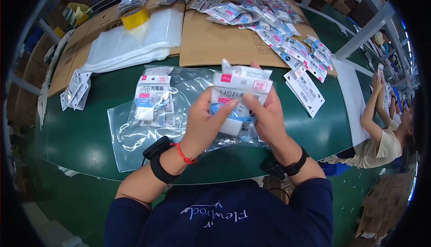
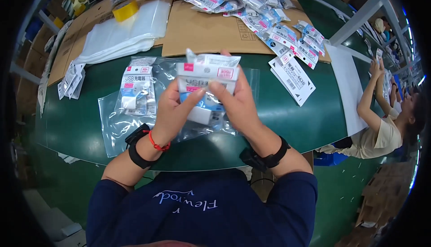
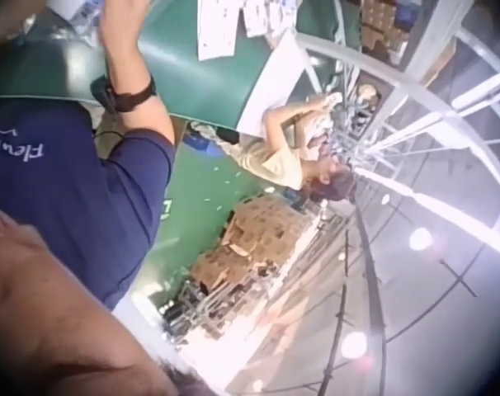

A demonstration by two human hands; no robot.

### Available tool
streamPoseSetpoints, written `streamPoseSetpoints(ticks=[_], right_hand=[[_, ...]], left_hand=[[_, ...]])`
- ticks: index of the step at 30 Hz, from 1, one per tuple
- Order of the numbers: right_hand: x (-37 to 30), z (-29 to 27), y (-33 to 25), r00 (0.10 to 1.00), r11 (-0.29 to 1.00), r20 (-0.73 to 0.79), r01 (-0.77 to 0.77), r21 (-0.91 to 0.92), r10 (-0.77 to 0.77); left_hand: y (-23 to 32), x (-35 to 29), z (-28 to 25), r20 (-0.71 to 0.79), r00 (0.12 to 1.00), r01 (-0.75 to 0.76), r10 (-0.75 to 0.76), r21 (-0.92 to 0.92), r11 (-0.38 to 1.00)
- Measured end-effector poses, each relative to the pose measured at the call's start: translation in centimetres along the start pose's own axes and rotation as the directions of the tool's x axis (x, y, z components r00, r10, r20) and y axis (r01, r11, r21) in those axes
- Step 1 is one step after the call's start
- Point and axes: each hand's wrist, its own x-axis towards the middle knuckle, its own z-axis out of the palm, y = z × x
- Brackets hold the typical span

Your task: The person places a plastic bag on the table, fills it with USB chargers, and inserts a paper label. The person then peels the adhesive strip to seal the bag before repeating the process.

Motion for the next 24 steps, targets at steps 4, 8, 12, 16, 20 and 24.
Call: streamPoseSetpoints(ticks=[4,8,12,16,20,24], right_hand=[[-0.2,-1.0,0.1,0.991,0.99,-0.132,0.016,-0.141,-0.034],[-0.8,-3.0,-0.7,0.964,0.956,-0.223,0.078,-0.282,-0.144],[-0.1,-6.2,-4.0,0.829,0.945,-0.525,0.014,-0.326,-0.193],[0.6,-11.3,-5.5,0.829,0.978,-0.532,0.079,-0.193,-0.172],[0.7,-12.3,-5.7,0.884,0.934,-0.467,-0.177,-0.311,0.012],[0.2,-12.6,-5.9,0.919,0.705,-0.21,-0.39,-0.592,0.332]], left_hand=[[-1.0,0.5,1.7,0.037,0.999,-0.04,0.04,-0.008,0.999],[-1.4,1.4,3.9,0.027,0.996,-0.078,0.079,-0.061,0.995],[-1.4,1.6,3.6,0.008,0.993,-0.116,0.116,0.112,0.987],[-3.2,1.6,3.3,0.195,0.945,-0.326,0.262,0.619,0.714],[-5.8,1.3,3.9,0.349,0.882,-0.468,0.317,0.733,0.494],[-5.1,0.9,3.5,0.318,0.894,-0.446,0.316,0.695,0.564]])
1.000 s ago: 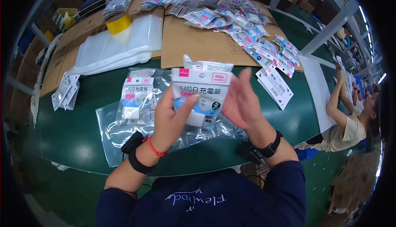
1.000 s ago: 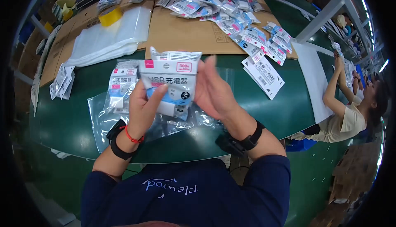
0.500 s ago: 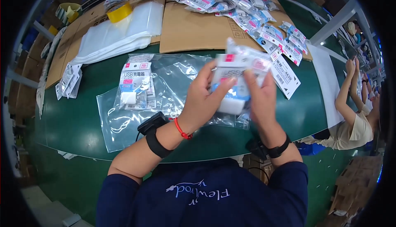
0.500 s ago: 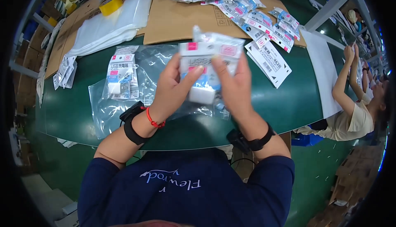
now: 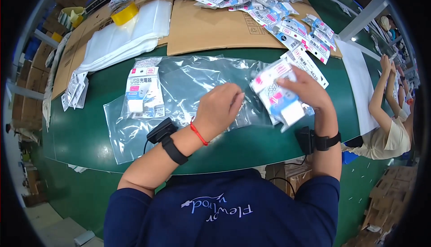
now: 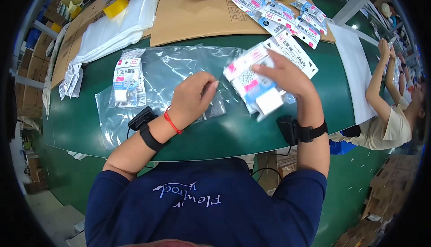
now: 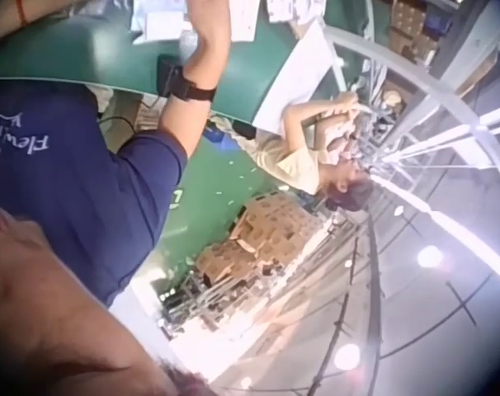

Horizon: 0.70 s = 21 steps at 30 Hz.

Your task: The person places a plastic bag on the table, fills it with USB chargers, and inserts a paper label. The person then peels the adhesive strip to seal the bag before repeating the process.

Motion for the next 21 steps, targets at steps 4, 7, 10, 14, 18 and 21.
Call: streamPoseSetpoints(ticks=[4,7,10,14,18,21], right_hand=[[0.2,1.4,0.2,0.919,0.935,0.393,0.143,-0.326,-0.004],[0.6,2.9,-0.2,0.933,0.968,0.355,0.035,-0.247,0.056],[0.6,4.0,-0.2,0.945,0.987,0.328,0.034,-0.158,0.02],[0.5,3.0,-1.8,0.955,0.985,0.278,-0.06,-0.164,0.104],[-0.2,2.6,-1.7,0.967,0.983,0.204,-0.127,-0.131,0.152],[-1.0,4.0,-1.2,0.965,0.987,0.229,-0.102,-0.122,0.128]], left_hand=[[1.4,0.1,-1.6,-0.047,0.999,-0.006,0.004,-0.034,0.999],[1.7,-0.1,-2.2,-0.073,0.99,-0.117,0.12,0.031,0.993],[2.0,-0.2,-2.8,-0.052,0.974,-0.216,0.222,0.103,0.971],[2.3,-0.4,-3.9,-0.056,0.986,-0.156,0.157,0.027,0.987],[2.4,-0.8,-4.4,-0.019,0.993,-0.116,0.116,-0.008,0.993],[2.3,-1.0,-3.6,-0.025,0.996,-0.089,0.089,-0.018,0.996]])
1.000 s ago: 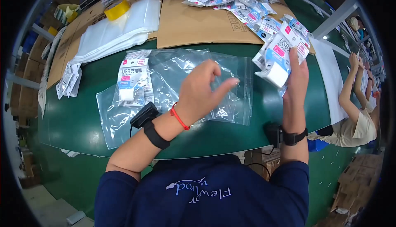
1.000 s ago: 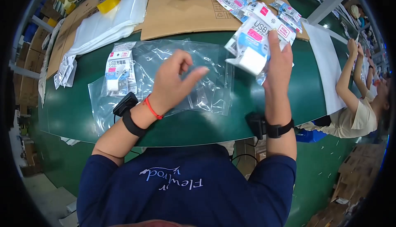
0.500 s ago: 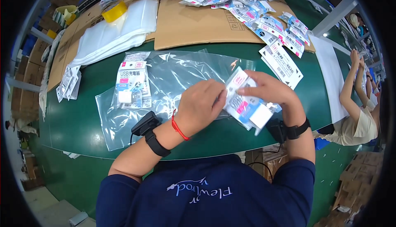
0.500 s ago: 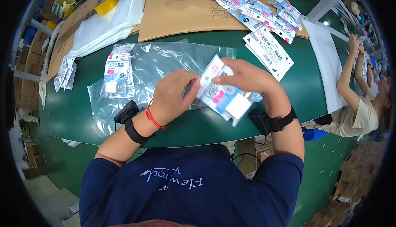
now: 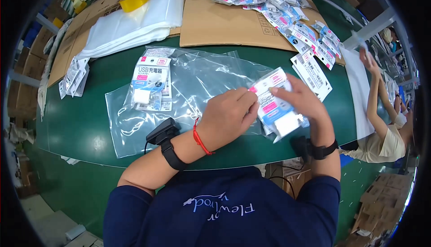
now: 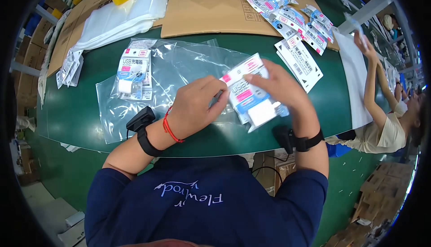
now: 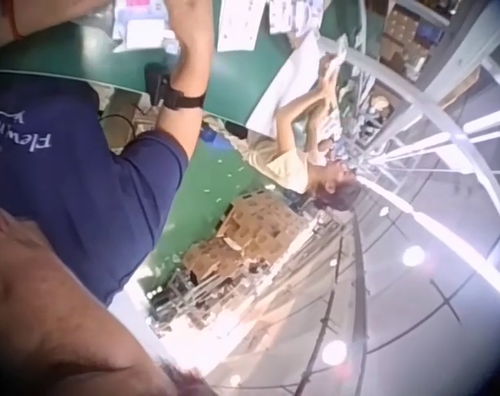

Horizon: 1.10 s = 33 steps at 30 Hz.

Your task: The person places a plastic bag on the table, fills it with USB chargers, and inserts a paper label. The person then peels the adhesive strip to seal the bag before repeating the process.

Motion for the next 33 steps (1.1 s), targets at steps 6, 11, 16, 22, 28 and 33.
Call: streamPoseSetpoints(ticks=[6,11,16,22,28,33], right_hand=[[1.3,2.1,0.2,0.933,0.985,0.348,0.134,-0.106,-0.089],[4.9,4.1,1.1,0.881,0.947,0.348,0.291,0.139,-0.322],[6.0,8.1,-2.3,0.853,0.972,0.473,0.232,0.039,-0.222],[8.1,14.5,-3.9,0.976,0.876,0.122,0.103,0.471,-0.18],[9.7,17.7,-3.2,0.962,0.73,-0.22,0.266,0.63,-0.161],[8.5,12.3,-3.7,0.997,0.972,0.077,0.001,0.234,-0.02]], left_hand=[[0.3,-0.5,0.5,0.001,0.998,-0.059,0.059,0.013,0.998],[1.4,-0.3,-0.1,-0.078,0.969,-0.233,0.234,0.025,0.972],[2.7,-0.9,-1.0,-0.045,0.967,-0.252,0.251,-0.02,0.968],[4.5,-2.0,-0.6,-0.012,0.961,-0.275,0.275,-0.041,0.96],[4.4,-2.5,-0.5,-0.105,0.922,-0.382,0.374,-0.076,0.921],[3.9,-2.3,-1.5,-0.122,0.922,-0.379,0.367,-0.1,0.92]])
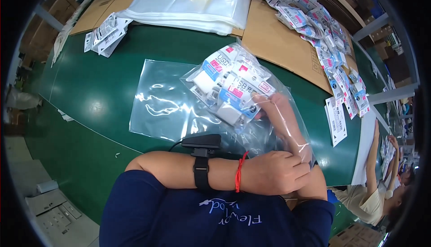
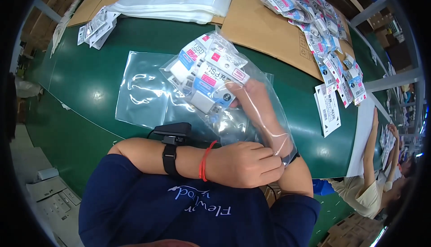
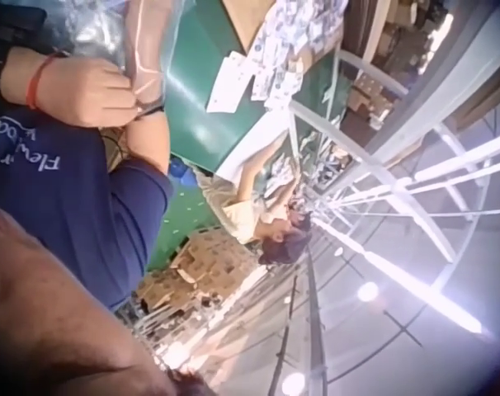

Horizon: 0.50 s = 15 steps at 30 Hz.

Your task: The person places a plastic bag on the table, fills it with USB chargers, and inserts a paper label. The person then peels the adhesive strip to seal the bag before repeating the process.

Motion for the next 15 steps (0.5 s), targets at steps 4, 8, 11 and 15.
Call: streamPoseSetpoints(ticks=[4,8,11,15], right_hand=[[-0.3,0.9,0.4,0.998,0.96,-0.018,-0.052,0.276,0.06],[0.5,3.2,0.3,0.995,0.834,-0.097,0.07,0.548,-0.02],[0.8,5.5,-0.9,0.982,0.781,-0.181,0.155,0.605,-0.054],[1.8,6.2,0.0,0.968,0.766,-0.231,0.223,0.603,-0.099]], left_hand=[[-0.2,-0.6,0.5,0.008,1.0,0.016,-0.015,-0.025,1.0],[0.1,-1.1,0.1,0.098,0.995,0.04,-0.035,-0.047,0.998],[1.7,-0.1,0.5,0.048,0.997,-0.058,0.06,-0.033,0.998],[1.1,-0.1,0.3,0.04,0.996,-0.075,0.077,-0.049,0.996]])
